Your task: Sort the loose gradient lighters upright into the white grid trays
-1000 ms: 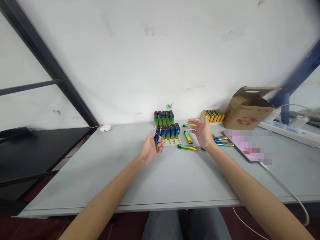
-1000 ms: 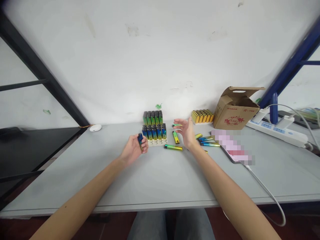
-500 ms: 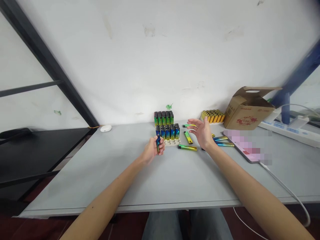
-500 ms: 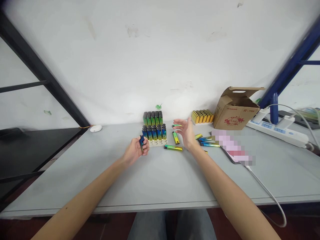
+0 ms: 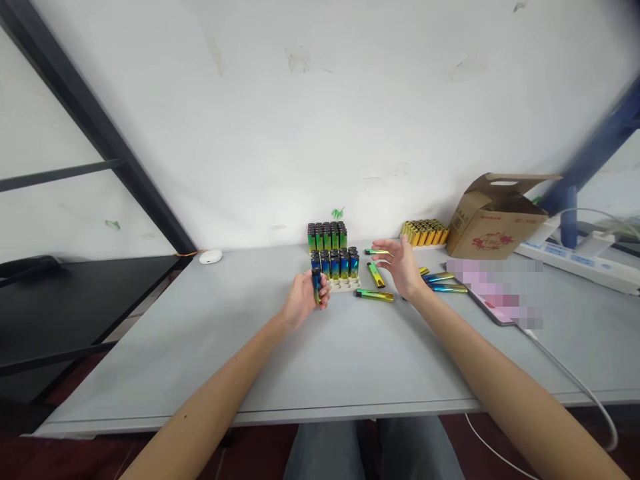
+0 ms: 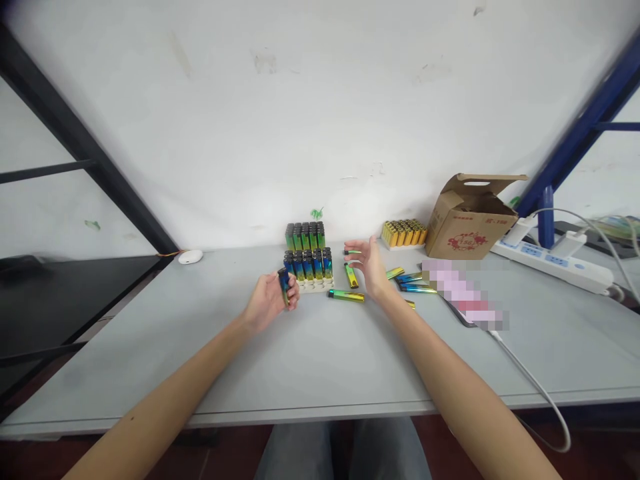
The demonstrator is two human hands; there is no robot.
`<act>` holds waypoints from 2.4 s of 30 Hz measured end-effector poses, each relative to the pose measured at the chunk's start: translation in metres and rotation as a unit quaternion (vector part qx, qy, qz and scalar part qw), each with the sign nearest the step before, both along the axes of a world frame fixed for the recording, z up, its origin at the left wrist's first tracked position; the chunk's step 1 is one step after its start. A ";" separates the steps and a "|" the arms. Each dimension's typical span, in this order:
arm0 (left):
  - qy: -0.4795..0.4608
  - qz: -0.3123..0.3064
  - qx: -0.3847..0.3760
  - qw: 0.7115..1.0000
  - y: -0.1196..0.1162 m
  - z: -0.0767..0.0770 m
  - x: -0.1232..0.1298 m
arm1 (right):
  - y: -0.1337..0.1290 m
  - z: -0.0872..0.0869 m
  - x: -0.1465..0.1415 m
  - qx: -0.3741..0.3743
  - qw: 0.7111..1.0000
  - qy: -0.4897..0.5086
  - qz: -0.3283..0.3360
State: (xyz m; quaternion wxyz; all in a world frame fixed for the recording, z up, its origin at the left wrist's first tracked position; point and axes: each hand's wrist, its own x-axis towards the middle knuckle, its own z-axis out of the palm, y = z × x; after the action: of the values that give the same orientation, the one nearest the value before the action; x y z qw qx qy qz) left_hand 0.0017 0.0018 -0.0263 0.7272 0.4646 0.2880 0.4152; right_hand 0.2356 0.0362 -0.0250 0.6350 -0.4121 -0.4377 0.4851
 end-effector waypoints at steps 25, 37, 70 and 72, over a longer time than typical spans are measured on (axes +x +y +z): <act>0.271 0.291 0.269 0.877 0.024 -0.012 -0.019 | 0.005 -0.006 0.002 0.020 0.998 -0.047 -0.041; 0.285 0.246 0.218 0.901 0.023 -0.014 -0.017 | 0.006 0.000 0.009 -0.027 1.000 0.002 -0.010; 0.329 0.292 0.432 0.787 -0.008 -0.010 0.004 | -0.013 -0.010 0.006 -0.178 0.662 -0.715 -0.134; 0.326 0.291 0.419 0.796 -0.008 -0.010 0.003 | -0.015 -0.011 0.004 -0.179 0.670 -0.711 -0.114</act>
State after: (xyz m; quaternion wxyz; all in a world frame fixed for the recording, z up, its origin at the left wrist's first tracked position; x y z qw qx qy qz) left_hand 0.0049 -0.0061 -0.0360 0.1693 0.7259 0.4272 0.5117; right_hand 0.2392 0.0215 -0.0357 0.0955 -0.7848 -0.6111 0.0382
